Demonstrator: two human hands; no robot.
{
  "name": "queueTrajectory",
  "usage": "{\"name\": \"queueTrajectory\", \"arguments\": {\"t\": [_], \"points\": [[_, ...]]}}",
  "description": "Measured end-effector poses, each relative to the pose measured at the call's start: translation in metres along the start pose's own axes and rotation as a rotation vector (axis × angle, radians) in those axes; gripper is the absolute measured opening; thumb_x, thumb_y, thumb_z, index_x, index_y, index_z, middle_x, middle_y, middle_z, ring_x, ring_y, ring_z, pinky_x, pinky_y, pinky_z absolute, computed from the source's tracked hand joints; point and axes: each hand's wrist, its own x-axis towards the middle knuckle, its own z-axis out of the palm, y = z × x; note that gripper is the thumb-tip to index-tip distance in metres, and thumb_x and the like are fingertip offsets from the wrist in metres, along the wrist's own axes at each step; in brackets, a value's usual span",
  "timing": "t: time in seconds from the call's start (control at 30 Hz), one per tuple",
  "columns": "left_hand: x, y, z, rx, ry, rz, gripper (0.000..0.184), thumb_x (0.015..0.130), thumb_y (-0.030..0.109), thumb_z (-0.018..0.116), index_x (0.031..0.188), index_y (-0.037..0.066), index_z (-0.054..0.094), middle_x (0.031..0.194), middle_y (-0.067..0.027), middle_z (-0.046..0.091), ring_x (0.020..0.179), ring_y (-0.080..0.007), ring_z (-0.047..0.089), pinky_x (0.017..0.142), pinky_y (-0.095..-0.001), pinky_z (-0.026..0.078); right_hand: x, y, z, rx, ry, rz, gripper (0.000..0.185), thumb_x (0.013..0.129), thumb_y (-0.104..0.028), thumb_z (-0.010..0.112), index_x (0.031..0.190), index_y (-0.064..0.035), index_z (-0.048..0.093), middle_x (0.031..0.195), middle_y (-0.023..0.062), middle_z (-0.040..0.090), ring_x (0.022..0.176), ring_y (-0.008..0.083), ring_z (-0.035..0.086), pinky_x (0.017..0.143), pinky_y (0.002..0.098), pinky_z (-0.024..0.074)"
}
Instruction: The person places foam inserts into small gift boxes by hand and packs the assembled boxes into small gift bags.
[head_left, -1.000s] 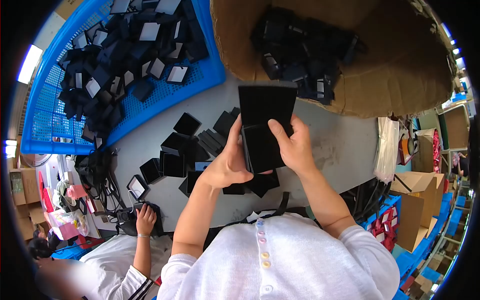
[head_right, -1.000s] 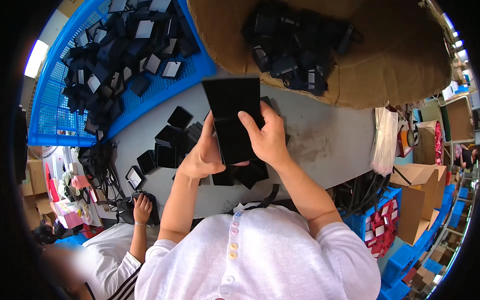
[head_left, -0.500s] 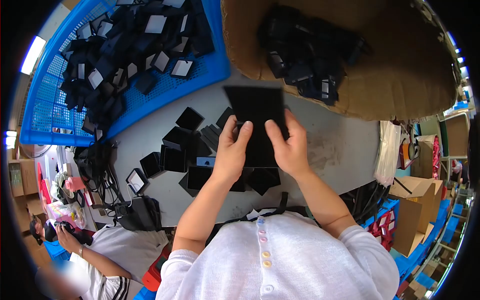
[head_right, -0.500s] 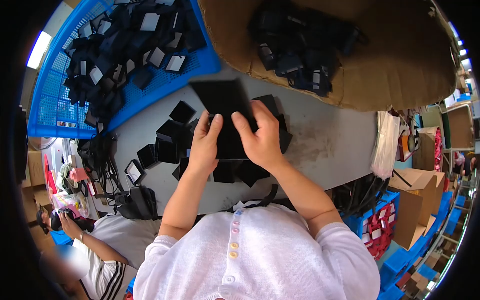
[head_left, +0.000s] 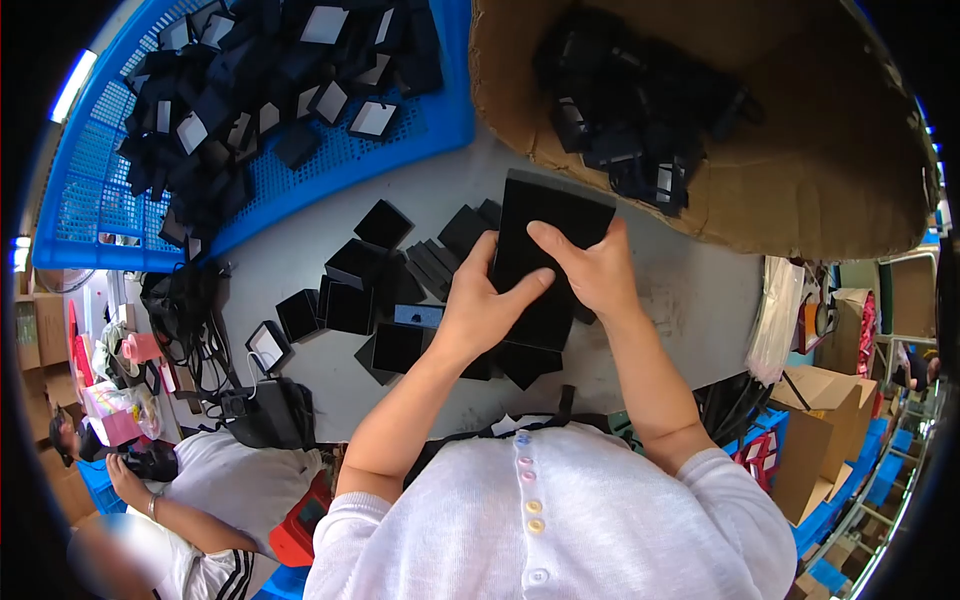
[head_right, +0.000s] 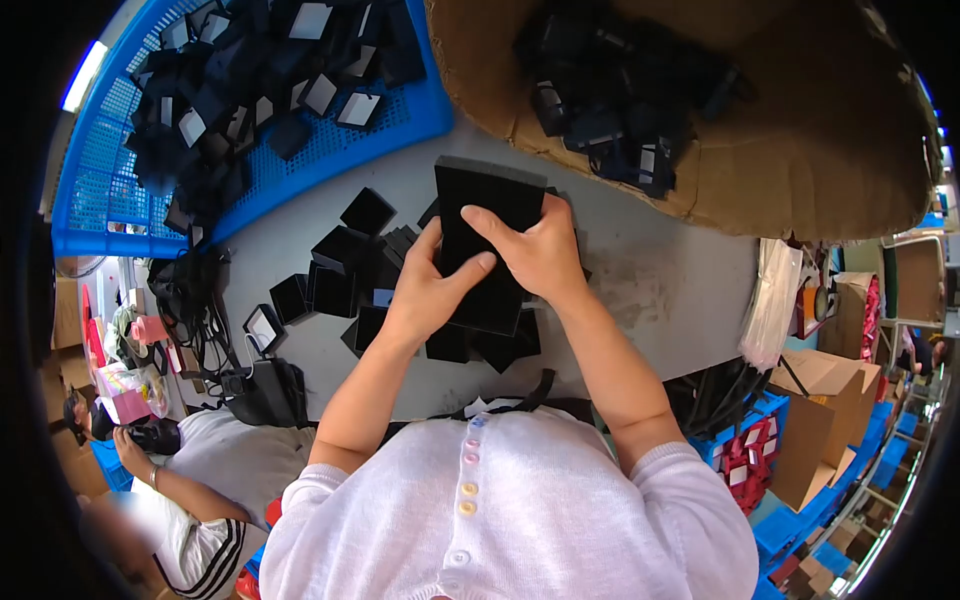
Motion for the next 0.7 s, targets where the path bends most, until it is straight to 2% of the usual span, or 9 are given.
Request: {"name": "queueTrajectory", "arguments": {"t": [0.07, 0.13, 0.33, 0.4, 0.43, 0.5, 0.53, 0.67, 0.7], "points": [[0.003, -0.001, 0.001, 0.033, 0.034, 0.085, 0.033, 0.080, 0.011, 0.073, 0.105, -0.001, 0.054, 0.089, -0.0058, 0.063, 0.080, -0.0107, 0.057, 0.071, -0.0249, 0.047, 0.002, 0.005, 0.004, 0.040, 0.079, 0.028, 0.027, 0.081, -0.015, 0.074, 0.099, 0.0024, 0.064, 0.092, 0.0062, 0.068, 0.083, 0.0117, 0.062, 0.075, 0.0262, 0.0494], [0.006, 0.001, -0.001, -0.091, 0.033, -0.014, 0.036, 0.077, 0.009, 0.076, 0.105, -0.001, 0.054, 0.089, -0.0069, 0.063, 0.080, -0.0117, 0.059, 0.070, -0.0258, 0.049, 0.004, 0.007, 0.011, 0.197, 0.328, 0.046, 0.025, 0.083, -0.014, 0.073, 0.100, 0.0019, 0.064, 0.095, 0.0049, 0.067, 0.083, 0.0123, 0.062, 0.075, 0.0262, 0.0493], [0.007, -0.003, -0.006, -0.077, 0.028, -0.152, 0.051, 0.073, 0.010, 0.080, 0.114, 0.004, 0.051, 0.099, -0.0078, 0.061, 0.089, -0.0128, 0.058, 0.077, -0.0257, 0.049, 0.009, 0.024, 0.005, 0.431, 0.407, 0.192, 0.034, 0.089, -0.024, 0.065, 0.117, -0.0084, 0.053, 0.106, 0.0036, 0.060, 0.090, 0.0169, 0.061, 0.066, 0.0319, 0.0530], [0.008, -0.002, -0.005, 0.240, 0.066, 0.035, 0.064, 0.067, 0.017, 0.085, 0.118, 0.005, 0.050, 0.105, -0.0114, 0.060, 0.099, -0.0179, 0.057, 0.088, -0.0299, 0.045, 0.009, 0.024, 0.011, 0.366, 0.352, 0.165, 0.035, 0.089, -0.025, 0.065, 0.118, -0.0096, 0.052, 0.108, 0.0034, 0.060, 0.092, 0.0181, 0.061, 0.070, 0.0352, 0.0515], [0.015, -0.011, -0.012, 0.266, 0.068, 0.004, 0.074, 0.061, 0.024, 0.088, 0.119, 0.004, 0.046, 0.104, -0.0178, 0.063, 0.100, -0.0286, 0.063, 0.089, -0.0357, 0.047, 0.010, 0.019, 0.013, 0.492, 0.400, 0.217, 0.034, 0.089, -0.026, 0.065, 0.117, -0.0098, 0.052, 0.107, 0.0032, 0.060, 0.092, 0.0185, 0.060, 0.073, 0.0361, 0.0501], [0.032, -0.031, -0.032, 0.348, 0.160, 0.012, 0.074, 0.061, 0.022, 0.088, 0.120, 0.004, 0.046, 0.104, -0.0186, 0.063, 0.100, -0.0288, 0.063, 0.089, -0.0356, 0.047, 0.020, 0.025, 0.011, 0.641, 0.512, 0.292, 0.038, 0.089, -0.027, 0.066, 0.117, -0.0053, 0.052, 0.105, 0.0058, 0.061, 0.092, 0.0187, 0.061, 0.072, 0.0331, 0.0501], [0.045, -0.041, -0.044, 0.420, 0.239, 0.023, 0.074, 0.062, 0.021, 0.087, 0.120, 0.004, 0.045, 0.104, -0.0193, 0.064, 0.100, -0.0291, 0.063, 0.088, -0.0356, 0.047, 0.024, 0.041, -0.003, 0.557, 0.388, 0.248, 0.038, 0.088, -0.026, 0.066, 0.118, -0.0065, 0.051, 0.107, 0.0066, 0.060, 0.092, 0.0182, 0.061, 0.071, 0.0330, 0.0497], [0.111, -0.071, -0.114, 0.556, 0.086, -0.153, 0.072, 0.069, 0.051, 0.077, 0.111, -0.004, 0.056, 0.104, -0.0277, 0.063, 0.101, -0.0328, 0.063, 0.084, -0.0379, 0.049, 0.029, 0.085, -0.026, 0.316, 0.398, 0.239, 0.041, 0.089, -0.021, 0.064, 0.124, -0.0079, 0.047, 0.114, 0.0070, 0.057, 0.096, 0.0177, 0.059, 0.075, 0.0342, 0.0494], [0.147, -0.101, -0.141, 0.542, 0.286, -0.188, 0.072, 0.072, 0.057, 0.072, 0.105, -0.006, 0.060, 0.102, -0.0282, 0.064, 0.095, -0.0331, 0.065, 0.081, -0.0385, 0.050, 0.029, 0.096, -0.031, 0.217, 0.430, 0.185, 0.039, 0.091, -0.019, 0.062, 0.125, -0.0098, 0.045, 0.114, 0.0059, 0.057, 0.093, 0.0169, 0.060, 0.073, 0.0363, 0.0492]]}}
